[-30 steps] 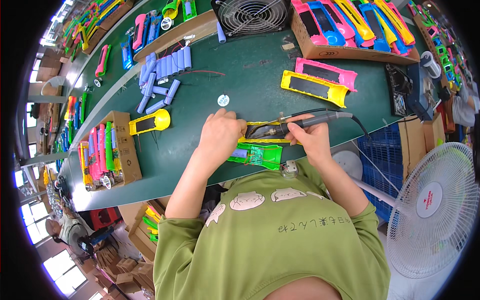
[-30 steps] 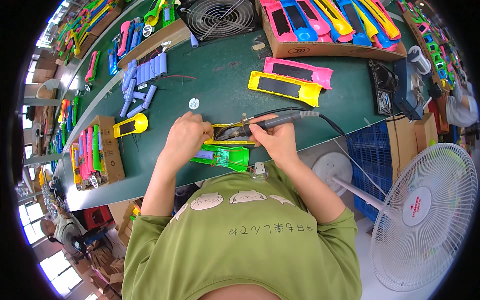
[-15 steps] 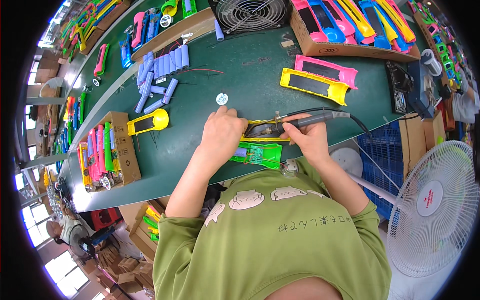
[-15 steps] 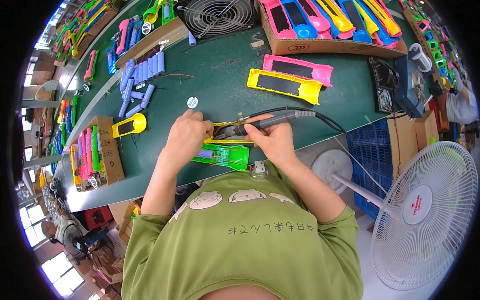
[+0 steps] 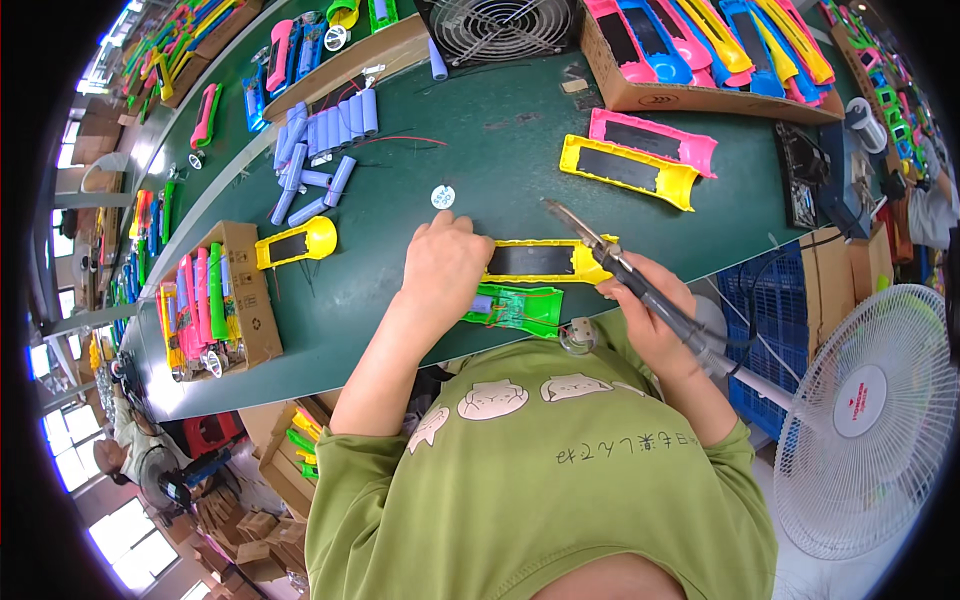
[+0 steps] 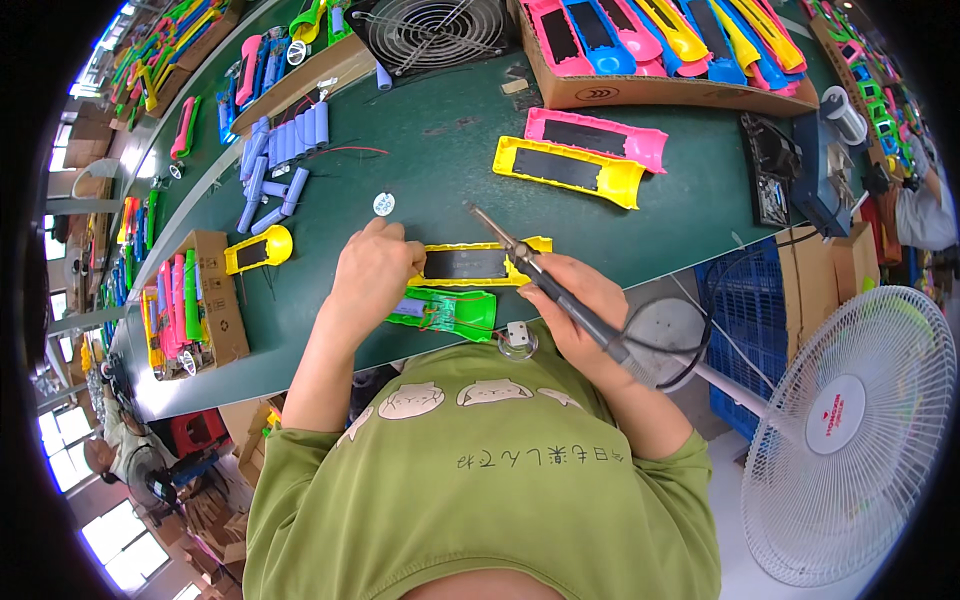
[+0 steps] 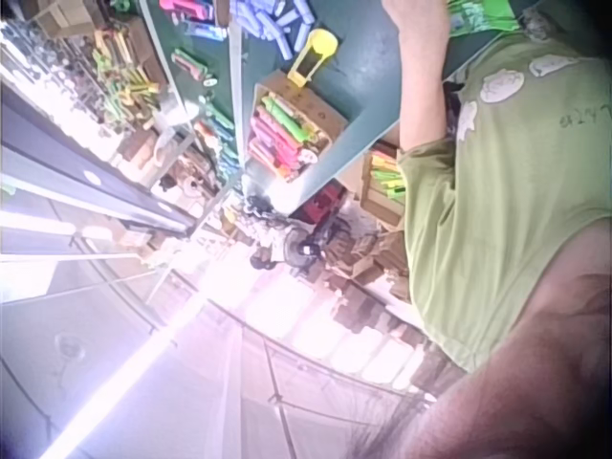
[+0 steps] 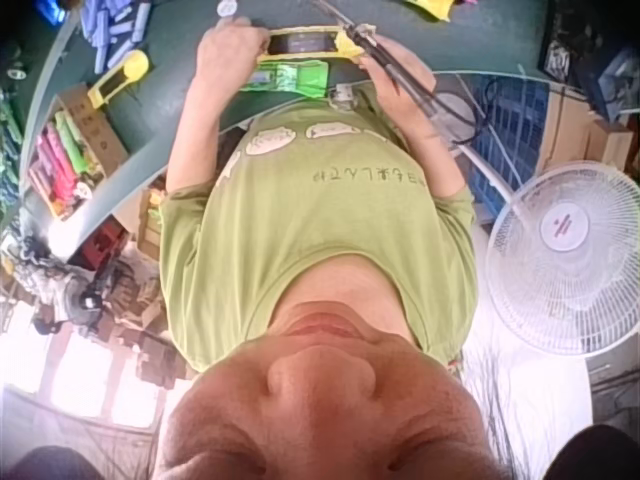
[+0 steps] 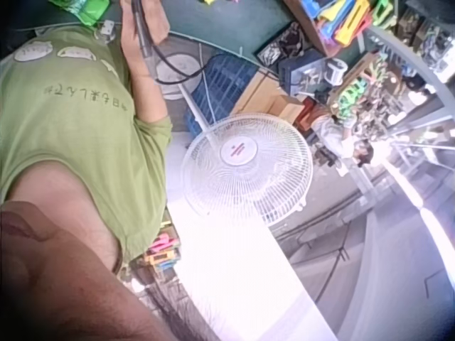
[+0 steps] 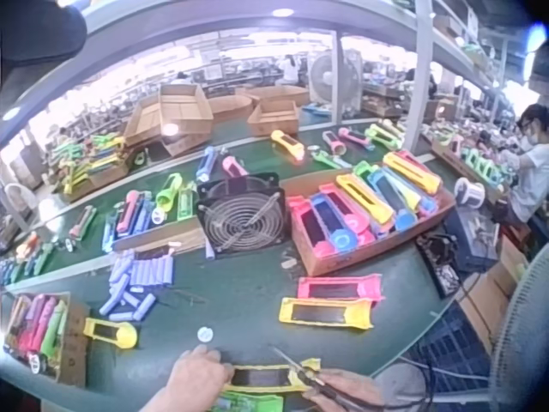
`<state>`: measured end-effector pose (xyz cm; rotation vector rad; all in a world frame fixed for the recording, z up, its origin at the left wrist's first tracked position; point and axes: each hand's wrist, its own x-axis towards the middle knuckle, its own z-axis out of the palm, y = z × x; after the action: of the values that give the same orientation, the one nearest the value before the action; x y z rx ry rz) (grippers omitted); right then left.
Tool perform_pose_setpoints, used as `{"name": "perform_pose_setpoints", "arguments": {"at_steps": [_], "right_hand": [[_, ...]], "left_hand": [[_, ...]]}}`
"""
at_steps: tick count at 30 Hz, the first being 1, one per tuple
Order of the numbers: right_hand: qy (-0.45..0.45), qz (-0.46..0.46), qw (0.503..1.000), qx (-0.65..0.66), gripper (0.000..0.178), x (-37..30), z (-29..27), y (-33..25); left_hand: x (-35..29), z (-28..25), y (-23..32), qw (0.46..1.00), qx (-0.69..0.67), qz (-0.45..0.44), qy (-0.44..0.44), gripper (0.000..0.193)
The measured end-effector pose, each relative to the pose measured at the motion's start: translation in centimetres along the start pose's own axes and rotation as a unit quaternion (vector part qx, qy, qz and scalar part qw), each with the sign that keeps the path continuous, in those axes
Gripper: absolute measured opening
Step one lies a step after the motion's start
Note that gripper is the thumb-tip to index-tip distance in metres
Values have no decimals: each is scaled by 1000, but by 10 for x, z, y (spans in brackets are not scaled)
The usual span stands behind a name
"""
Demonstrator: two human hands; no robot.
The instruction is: The person solders components inside flashlight casings using a soldering iron, joins the casing halves together by hand, and places the assembled flashlights onto the conveyor line.
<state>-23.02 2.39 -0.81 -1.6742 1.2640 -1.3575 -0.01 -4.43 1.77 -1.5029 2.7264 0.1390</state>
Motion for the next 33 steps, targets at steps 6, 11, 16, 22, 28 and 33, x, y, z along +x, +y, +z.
{"name": "perform_pose_setpoints", "arguments": {"at_steps": [6,11,16,22,28,33], "right_hand": [[-33,-133,976,-169,46,5,-14,16],[-71,-105,969,-214,57,3,-14,17],[-75,-127,962,-230,56,3,-13,23],[-73,-122,967,-212,53,3,-13,28],[-68,-108,974,-189,53,3,-10,27],[-88,-118,968,-203,59,6,-9,29]], "left_hand": [[0,0,-1,1000,-3,-2,4,3],[0,0,-1,1000,-2,-3,5,3],[-1,-4,-1,1000,-16,-17,-10,4],[-11,-41,23,998,-49,-5,34,13],[-25,5,48,971,-139,122,150,24],[-24,18,46,951,-188,105,219,25]]}}
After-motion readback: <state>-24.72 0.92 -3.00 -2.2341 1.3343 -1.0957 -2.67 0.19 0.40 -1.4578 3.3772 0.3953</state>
